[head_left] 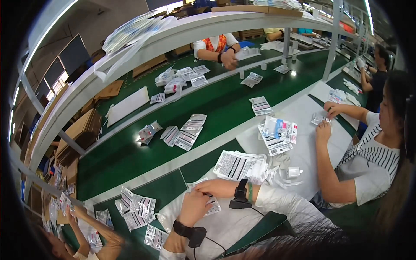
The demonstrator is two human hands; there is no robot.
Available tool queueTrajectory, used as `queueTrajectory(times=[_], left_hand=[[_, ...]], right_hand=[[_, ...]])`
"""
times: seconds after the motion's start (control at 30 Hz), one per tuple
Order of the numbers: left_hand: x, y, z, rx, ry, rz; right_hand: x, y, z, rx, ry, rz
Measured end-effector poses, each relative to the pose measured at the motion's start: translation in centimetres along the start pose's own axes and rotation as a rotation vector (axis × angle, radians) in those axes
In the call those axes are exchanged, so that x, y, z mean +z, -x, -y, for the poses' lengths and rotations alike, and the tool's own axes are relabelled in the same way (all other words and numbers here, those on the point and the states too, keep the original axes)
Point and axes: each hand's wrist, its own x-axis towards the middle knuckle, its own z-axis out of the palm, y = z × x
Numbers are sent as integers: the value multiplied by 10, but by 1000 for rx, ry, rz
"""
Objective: The person picks up a charger and a plastic bag, inserts the charger into the bag, and seals the adhesive strip by hand. They then place the packaged charger onto the conveyor belt and repeat the process.
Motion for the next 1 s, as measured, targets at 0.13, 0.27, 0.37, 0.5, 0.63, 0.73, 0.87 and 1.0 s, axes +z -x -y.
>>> queueTrajectory(times=[0.13,0.27,0.37,0.5,0.63,0.73,0.87,1.0], left_hand=[[29,18,11,246,16,-240],[51,52,2,264,82,-406],[66,88,-19,153,44,-489],[71,113,-36,82,-32,-629],[45,120,-26,81,149,-446],[29,89,-8,-38,159,-388],[37,38,-7,29,-154,-508],[31,31,-11,-118,-177,-325]], right_hand=[[-2,-7,-2,22,-68,154],[2,-1,-14,-71,-102,114],[-6,3,4,-201,183,113],[-12,5,10,-160,252,168],[-12,8,18,-81,320,210],[-12,14,14,-77,331,193],[-6,3,22,-116,266,147],[-16,22,54,-153,460,-107]])
